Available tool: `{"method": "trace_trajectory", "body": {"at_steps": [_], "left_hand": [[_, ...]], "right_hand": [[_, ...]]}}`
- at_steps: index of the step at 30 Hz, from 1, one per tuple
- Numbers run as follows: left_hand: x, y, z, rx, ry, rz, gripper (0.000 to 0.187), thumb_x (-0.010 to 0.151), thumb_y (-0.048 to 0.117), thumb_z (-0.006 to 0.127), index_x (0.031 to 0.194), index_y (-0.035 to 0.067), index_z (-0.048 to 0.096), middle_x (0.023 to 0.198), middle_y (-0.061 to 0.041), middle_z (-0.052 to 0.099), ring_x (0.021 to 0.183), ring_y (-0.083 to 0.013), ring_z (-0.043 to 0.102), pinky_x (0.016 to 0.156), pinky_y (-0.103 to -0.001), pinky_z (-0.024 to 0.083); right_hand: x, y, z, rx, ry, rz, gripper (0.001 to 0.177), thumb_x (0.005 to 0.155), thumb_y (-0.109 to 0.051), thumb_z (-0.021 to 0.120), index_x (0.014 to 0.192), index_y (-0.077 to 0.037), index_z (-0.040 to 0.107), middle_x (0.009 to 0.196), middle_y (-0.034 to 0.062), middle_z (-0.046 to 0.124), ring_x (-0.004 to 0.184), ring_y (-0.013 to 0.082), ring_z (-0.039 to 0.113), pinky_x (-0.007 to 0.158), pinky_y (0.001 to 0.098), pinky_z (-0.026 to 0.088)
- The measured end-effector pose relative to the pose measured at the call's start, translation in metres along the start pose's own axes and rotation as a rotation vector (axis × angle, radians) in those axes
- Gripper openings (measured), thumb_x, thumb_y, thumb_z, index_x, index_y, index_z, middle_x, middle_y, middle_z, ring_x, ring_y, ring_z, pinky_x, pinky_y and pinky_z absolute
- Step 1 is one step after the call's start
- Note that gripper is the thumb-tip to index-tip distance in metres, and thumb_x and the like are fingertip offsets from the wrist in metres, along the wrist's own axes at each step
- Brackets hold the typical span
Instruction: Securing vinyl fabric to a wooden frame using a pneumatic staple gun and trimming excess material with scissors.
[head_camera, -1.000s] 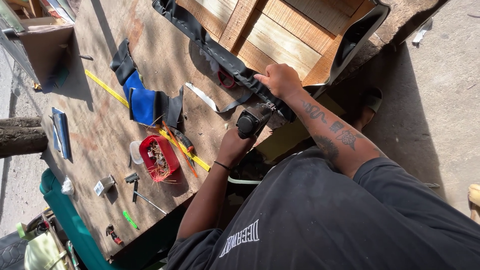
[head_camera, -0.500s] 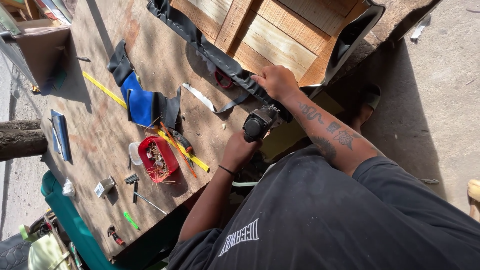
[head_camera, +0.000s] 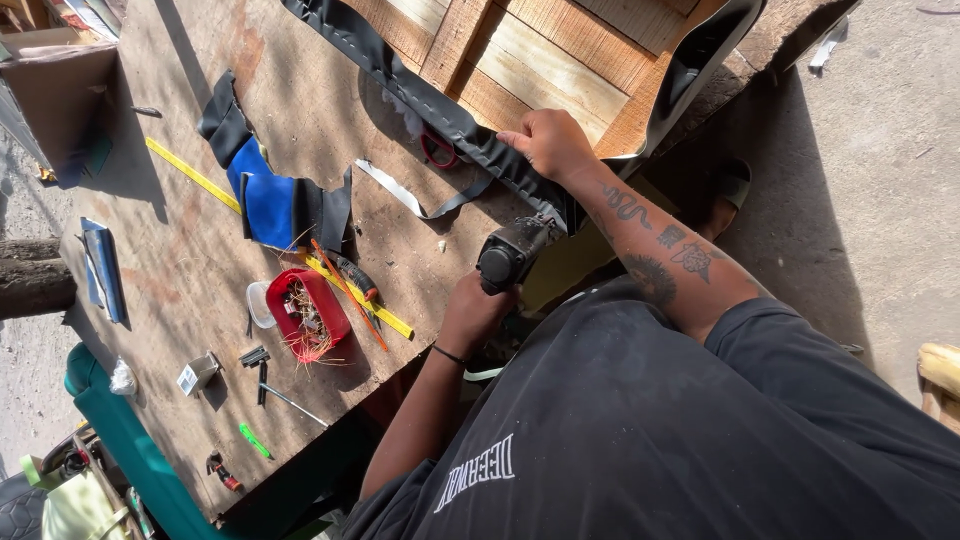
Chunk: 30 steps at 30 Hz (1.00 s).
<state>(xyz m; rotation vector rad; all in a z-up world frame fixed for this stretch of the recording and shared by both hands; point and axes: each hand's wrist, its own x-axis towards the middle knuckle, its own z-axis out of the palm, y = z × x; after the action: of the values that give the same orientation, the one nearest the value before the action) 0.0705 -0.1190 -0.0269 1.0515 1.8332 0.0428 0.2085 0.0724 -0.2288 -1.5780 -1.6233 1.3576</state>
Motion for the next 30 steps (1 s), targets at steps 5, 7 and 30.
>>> {"method": "trace_trajectory", "body": {"at_steps": [5,7,30], "left_hand": [[-0.024,-0.034,-0.007,-0.008,0.123,0.118,0.020,0.075,0.033,0.066,0.080,0.013,0.065,0.070,0.000,0.060,0.066,-0.0155,0.053,0.058,-0.036,0.042],[-0.033,-0.012,-0.022,-0.134,0.111,0.081,0.017,0.079,0.028,0.066,0.075,0.012,0.064,0.063,-0.006,0.058,0.061,-0.0201,0.054,0.059,-0.040,0.040],[0.015,-0.044,-0.006,-0.123,-0.095,0.068,0.039,0.069,0.039,0.078,0.093,0.008,0.073,0.080,-0.016,0.072,0.085,-0.0321,0.070,0.079,-0.042,0.053]], "right_hand": [[-0.066,-0.061,-0.081,0.182,0.344,-0.551,0.035,0.106,-0.022,0.072,0.084,-0.011,0.047,0.079,0.0044,0.046,0.067,0.0155,0.038,0.057,0.0288,0.035],[-0.108,-0.050,-0.092,0.129,0.479,-0.609,0.039,0.105,-0.026,0.075,0.082,-0.012,0.046,0.079,0.0045,0.042,0.069,0.0205,0.041,0.064,0.0334,0.040],[-0.175,0.020,-0.003,0.474,0.644,-0.382,0.047,0.085,0.002,0.088,0.124,0.012,0.063,0.132,0.0208,0.055,0.107,0.0246,0.065,0.096,0.0347,0.054]]}}
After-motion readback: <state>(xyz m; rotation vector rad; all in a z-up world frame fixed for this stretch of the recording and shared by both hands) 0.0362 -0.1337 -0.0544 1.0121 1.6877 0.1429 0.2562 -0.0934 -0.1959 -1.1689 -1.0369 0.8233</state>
